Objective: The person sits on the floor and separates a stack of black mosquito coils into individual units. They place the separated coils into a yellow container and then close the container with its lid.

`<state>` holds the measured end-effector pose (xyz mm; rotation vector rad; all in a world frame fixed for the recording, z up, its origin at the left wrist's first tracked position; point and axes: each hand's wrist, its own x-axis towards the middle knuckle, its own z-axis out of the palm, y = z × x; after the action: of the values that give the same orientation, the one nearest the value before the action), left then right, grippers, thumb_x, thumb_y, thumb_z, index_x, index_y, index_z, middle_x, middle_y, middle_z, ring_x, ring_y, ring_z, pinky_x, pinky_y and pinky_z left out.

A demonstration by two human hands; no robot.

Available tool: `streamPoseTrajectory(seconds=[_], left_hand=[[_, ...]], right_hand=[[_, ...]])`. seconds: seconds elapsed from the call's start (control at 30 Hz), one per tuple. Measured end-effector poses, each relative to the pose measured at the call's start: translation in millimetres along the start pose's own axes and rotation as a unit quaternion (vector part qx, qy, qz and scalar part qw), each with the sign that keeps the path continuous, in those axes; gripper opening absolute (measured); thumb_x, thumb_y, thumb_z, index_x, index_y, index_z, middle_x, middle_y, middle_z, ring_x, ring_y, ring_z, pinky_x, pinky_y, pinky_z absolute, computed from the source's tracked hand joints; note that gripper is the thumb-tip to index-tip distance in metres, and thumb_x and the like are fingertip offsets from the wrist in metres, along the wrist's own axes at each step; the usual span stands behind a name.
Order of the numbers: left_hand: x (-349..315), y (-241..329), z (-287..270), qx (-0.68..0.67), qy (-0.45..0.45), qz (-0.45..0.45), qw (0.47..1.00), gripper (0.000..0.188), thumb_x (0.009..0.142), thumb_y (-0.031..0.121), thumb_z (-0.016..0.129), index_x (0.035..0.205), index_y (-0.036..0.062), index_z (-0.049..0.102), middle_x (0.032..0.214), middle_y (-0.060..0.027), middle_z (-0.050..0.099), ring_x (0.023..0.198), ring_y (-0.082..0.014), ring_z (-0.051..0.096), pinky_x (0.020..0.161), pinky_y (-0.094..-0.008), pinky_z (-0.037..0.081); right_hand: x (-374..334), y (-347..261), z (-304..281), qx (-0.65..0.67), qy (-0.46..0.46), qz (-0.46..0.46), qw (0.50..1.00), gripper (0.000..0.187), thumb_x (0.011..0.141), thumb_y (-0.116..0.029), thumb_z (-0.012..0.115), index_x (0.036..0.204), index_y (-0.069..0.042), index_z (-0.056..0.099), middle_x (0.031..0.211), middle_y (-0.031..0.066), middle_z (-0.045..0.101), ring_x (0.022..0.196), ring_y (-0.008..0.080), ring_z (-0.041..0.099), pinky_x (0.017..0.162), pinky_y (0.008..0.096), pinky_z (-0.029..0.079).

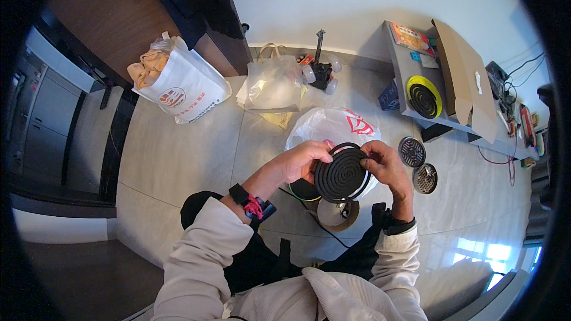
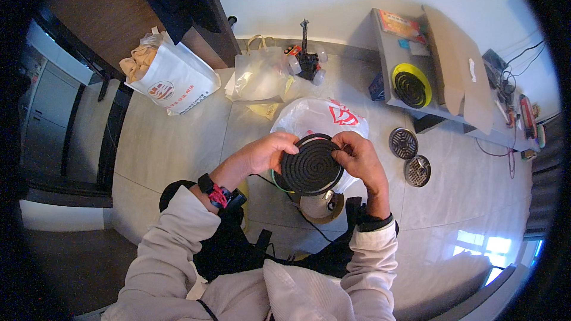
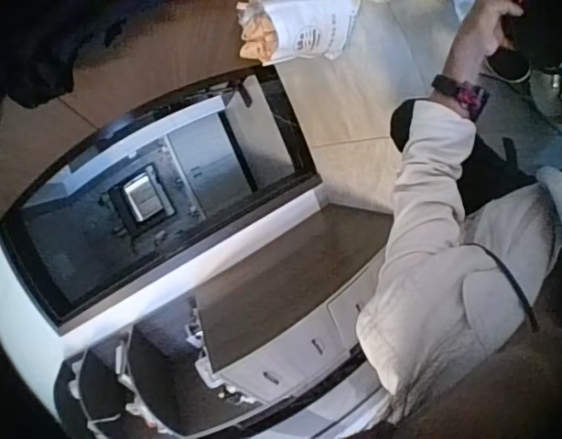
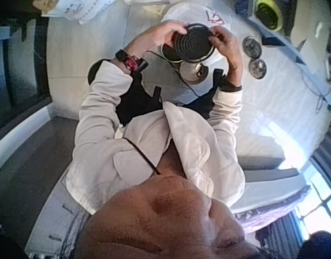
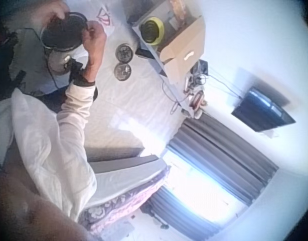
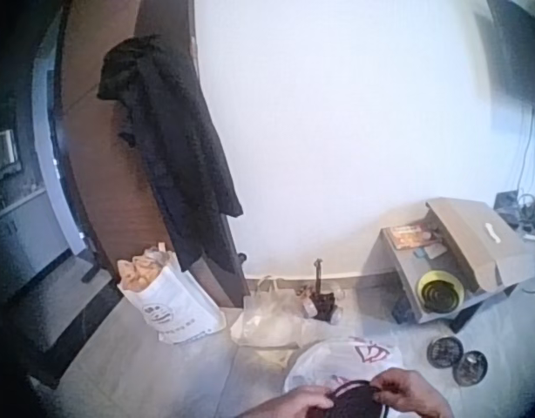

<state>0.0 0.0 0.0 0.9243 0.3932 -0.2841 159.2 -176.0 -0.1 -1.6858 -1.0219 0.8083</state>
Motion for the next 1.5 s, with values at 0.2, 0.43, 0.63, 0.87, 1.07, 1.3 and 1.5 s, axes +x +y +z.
streamPoseTrajectory(seconds=[0.2, 0.43, 0.63, 0.87, 1.07, 1.3, 1.5], left_hand=[[-0.5, 8.2, 1.6, -0.08, 0.019, -0.036, 0.996, 0.02, 0.082, 0.03, 0.054, 0.095, 0.0142, 0.055, 0.085, 0.0007, 0.057, 0.079, -0.0119, 0.058, 0.063, -0.0328, 0.05], [2.9, 3.9, -1.3, -0.038, 0.024, -0.03, 0.999, 0.021, 0.081, 0.024, 0.051, 0.089, 0.0059, 0.056, 0.082, -0.0047, 0.06, 0.076, -0.017, 0.06, 0.061, -0.0335, 0.051], [9.4, -0.1, 5.3, -0.118, 0.023, -0.074, 0.99, 0.02, 0.077, 0.021, 0.052, 0.09, 0.0059, 0.058, 0.084, -0.0058, 0.06, 0.077, -0.0181, 0.059, 0.068, -0.0336, 0.048], [25.5, -16.0, 4.3, -0.087, -0.015, -0.097, 0.991, 0.015, 0.075, 0.021, 0.059, 0.086, 0.0116, 0.058, 0.079, 0.0, 0.059, 0.072, -0.0136, 0.058, 0.064, -0.0343, 0.048], [32.0, -27.4, 6.5, -0.074, -0.004, -0.08, 0.994, 0.015, 0.078, 0.024, 0.059, 0.086, 0.0112, 0.058, 0.078, 0.0008, 0.058, 0.071, -0.0122, 0.057, 0.06, -0.0314, 0.048], [27.9, -23.6, 8.5, -0.047, -0.026, -0.058, 0.997, 0.023, 0.081, 0.014, 0.057, 0.1, 0.0013, 0.056, 0.09, -0.0079, 0.06, 0.08, -0.0176, 0.06, 0.069, -0.0331, 0.05], [19.4, -18.7, 14.1, -0.006, -0.05, -0.034, 0.998, 0.023, 0.082, 0.017, 0.055, 0.098, 0.0008, 0.057, 0.088, -0.007, 0.061, 0.077, -0.0161, 0.06, 0.065, -0.0321, 0.051]], right_hand=[[7.6, -4.4, 2.7, -0.002, -0.004, 0.01, 1.0, 0.017, 0.072, 0.004, 0.059, 0.088, -0.001, 0.056, 0.071, -0.0002, 0.053, 0.064, 0.0076, 0.05, 0.058, 0.0213, 0.042], [1.6, -25.5, 8.6, -0.212, 0.019, -0.063, 0.975, 0.024, 0.068, -0.003, 0.06, 0.091, -0.004, 0.058, 0.081, 0.0139, 0.058, 0.073, 0.0321, 0.057, 0.066, 0.0355, 0.046], [-1.7, -30.4, 7.3, -0.211, 0.019, -0.079, 0.974, 0.02, 0.069, -0.003, 0.06, 0.089, -0.003, 0.058, 0.08, 0.0135, 0.057, 0.074, 0.0312, 0.057, 0.066, 0.0351, 0.046], [-13.1, -29.8, 8.8, -0.177, 0.006, -0.095, 0.98, 0.02, 0.068, -0.003, 0.06, 0.087, -0.002, 0.057, 0.081, 0.0131, 0.057, 0.075, 0.0294, 0.057, 0.066, 0.0345, 0.046], [-21.4, -23.7, 7.0, -0.156, -0.01, -0.07, 0.985, 0.018, 0.068, -0.003, 0.061, 0.085, -0.002, 0.057, 0.08, 0.0125, 0.056, 0.074, 0.0271, 0.057, 0.065, 0.0322, 0.046], [-28.2, -4.5, -2.6, -0.089, 0.019, 0.01, 0.996, 0.013, 0.07, -0.003, 0.062, 0.082, 0.0, 0.056, 0.079, 0.0108, 0.058, 0.068, 0.0207, 0.057, 0.059, 0.029, 0.045], [-31.3, -5.0, -2.4, -0.101, 0.052, 0.009, 0.993, 0.014, 0.071, -0.002, 0.06, 0.085, -0.001, 0.057, 0.077, 0.0102, 0.057, 0.068, 0.0205, 0.056, 0.06, 0.0292, 0.046]])
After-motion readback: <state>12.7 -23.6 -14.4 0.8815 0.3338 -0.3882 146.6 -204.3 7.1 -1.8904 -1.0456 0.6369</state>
